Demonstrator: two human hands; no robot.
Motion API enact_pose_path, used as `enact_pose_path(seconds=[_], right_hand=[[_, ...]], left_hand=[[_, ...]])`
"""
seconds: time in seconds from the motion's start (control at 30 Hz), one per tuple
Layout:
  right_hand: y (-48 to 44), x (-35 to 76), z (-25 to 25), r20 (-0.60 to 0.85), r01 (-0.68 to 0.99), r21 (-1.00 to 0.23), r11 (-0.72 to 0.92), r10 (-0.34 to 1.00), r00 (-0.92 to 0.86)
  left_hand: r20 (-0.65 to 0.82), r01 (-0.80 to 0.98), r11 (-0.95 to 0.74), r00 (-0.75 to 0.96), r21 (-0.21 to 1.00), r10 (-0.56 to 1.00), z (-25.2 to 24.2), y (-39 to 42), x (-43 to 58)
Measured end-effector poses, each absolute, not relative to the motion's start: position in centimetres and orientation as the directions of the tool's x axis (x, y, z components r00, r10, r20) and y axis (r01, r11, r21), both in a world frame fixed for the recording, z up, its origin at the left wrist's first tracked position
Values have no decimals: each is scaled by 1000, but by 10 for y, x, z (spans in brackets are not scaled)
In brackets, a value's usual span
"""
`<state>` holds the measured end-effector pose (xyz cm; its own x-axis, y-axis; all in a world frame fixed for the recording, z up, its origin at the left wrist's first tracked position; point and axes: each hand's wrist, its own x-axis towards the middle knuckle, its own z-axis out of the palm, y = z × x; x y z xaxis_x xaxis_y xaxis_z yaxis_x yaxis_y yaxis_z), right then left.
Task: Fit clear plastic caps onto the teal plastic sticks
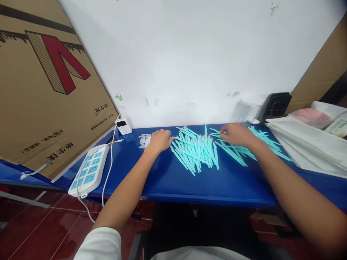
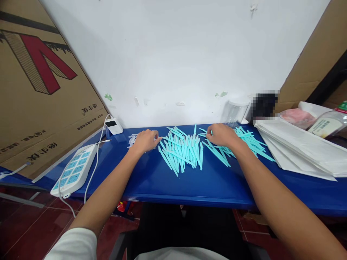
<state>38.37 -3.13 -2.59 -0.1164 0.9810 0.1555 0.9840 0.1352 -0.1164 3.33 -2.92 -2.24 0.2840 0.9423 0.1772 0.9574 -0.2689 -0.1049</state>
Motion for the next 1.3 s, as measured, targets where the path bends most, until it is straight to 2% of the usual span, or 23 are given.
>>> enact_pose_path(seconds=[0.17, 0.43, 0.7, 0.87, 0.97, 1.1, 1.3], right_hand=[[-21, 388, -39, 193, 994, -72, 80, 979, -65], [-14, 393, -48, 171, 1000, -9, 15, 985, -13], [-15, 384, -43, 87, 999, 52, -2, 996, -2], [-36, 390, -23, 137, 999, -37, 18, 990, -13], [-61, 396, -24, 66, 992, -76, 96, 994, -91], [-90, 398, -42, -27, 991, -57, 124, 992, -126], [-96, 405, -45, 160, 997, -61, 54, 986, -44]], left_hand=[[169, 960, -261, 276, -105, 946, -22, -30, 34], [164, 956, -275, 288, -98, 943, -21, -30, 34], [167, 951, -287, 303, -114, 938, -22, -29, 34], [187, 950, -288, 307, -122, 933, -23, -28, 33], [176, 952, -283, 300, -117, 937, -23, -29, 33], [165, 953, -279, 296, -114, 941, -21, -32, 35], [176, 952, -285, 301, -113, 937, -21, -32, 35]])
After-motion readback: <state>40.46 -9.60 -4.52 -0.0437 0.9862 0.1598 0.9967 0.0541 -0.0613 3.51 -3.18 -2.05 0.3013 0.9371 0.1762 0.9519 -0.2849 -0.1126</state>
